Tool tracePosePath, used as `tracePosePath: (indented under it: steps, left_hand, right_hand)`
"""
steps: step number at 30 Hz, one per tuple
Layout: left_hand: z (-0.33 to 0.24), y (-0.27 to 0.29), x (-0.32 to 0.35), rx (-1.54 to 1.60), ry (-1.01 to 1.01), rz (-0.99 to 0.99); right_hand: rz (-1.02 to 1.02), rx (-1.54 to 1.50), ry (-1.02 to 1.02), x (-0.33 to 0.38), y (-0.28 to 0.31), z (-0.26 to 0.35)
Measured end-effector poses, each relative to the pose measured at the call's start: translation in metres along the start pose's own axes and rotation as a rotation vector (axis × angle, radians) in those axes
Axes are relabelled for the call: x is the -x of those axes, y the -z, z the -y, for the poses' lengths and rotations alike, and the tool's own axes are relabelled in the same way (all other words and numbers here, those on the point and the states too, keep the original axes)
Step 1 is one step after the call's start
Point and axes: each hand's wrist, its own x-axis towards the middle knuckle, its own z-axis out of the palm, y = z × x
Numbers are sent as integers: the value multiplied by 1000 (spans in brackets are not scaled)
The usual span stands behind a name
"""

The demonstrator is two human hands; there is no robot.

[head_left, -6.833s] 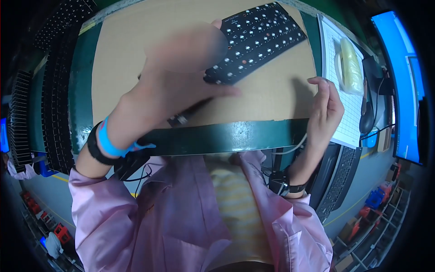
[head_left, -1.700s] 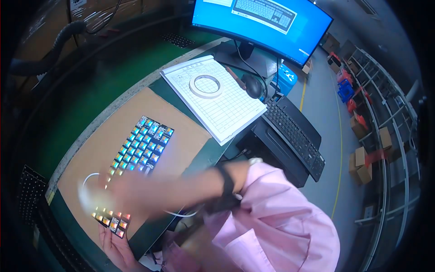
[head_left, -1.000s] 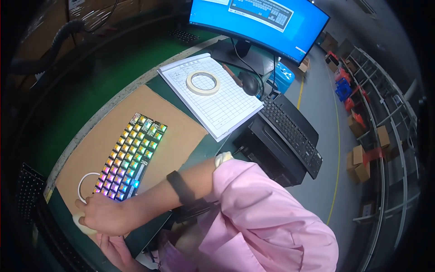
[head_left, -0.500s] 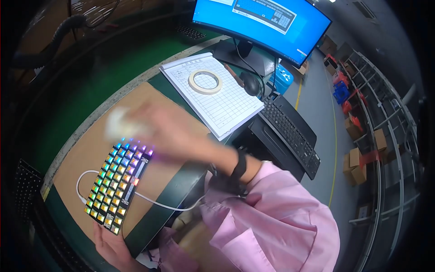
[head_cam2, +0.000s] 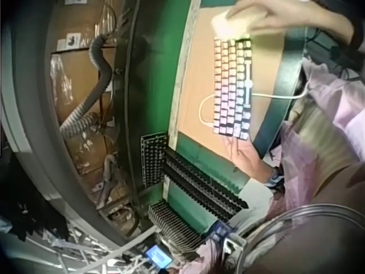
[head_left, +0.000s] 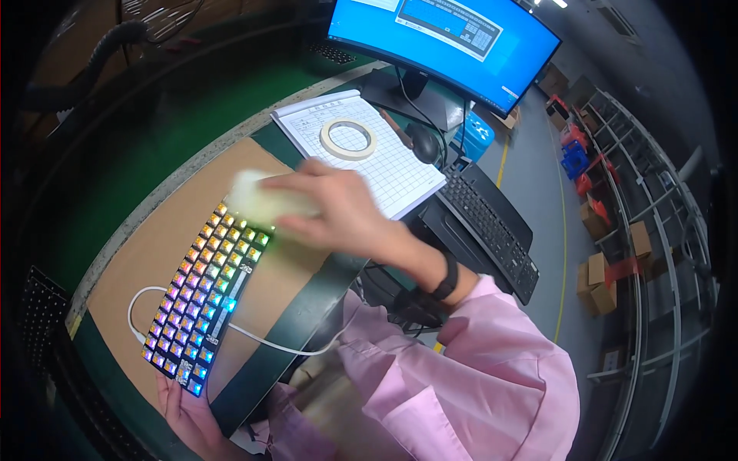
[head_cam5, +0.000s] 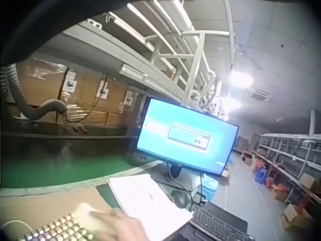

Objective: The person picks up a circuit board, connects a cable to it, and wipes the illuminated keyboard with a sponge. They then disconnect the cable, set the board aside, and repeat the process with several more boards.

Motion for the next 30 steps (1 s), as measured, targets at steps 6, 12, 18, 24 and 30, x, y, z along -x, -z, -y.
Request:
tracePosePath:
  steps: [6,12,18,24,30]
  left_hand:
    - [2,-12,1,33,53,-136]
    - [3,-11,2,35,43,-77]
    - [-4,-14,2,-46,43,-123]
    - [-4,-14,-1,-52,45,-140]
    - [-2,-18,-2,-66,41,-144]
  right_hand:
    - [236,-285,568,-27,-100,138]
    - [256,-88,249,-60,-120,56]
    - [154,220,-166,-51,-38,-55]
    - [92,-114,2,-15,-39,-48]
    - [-45,104,-187,-12,-6,-103]
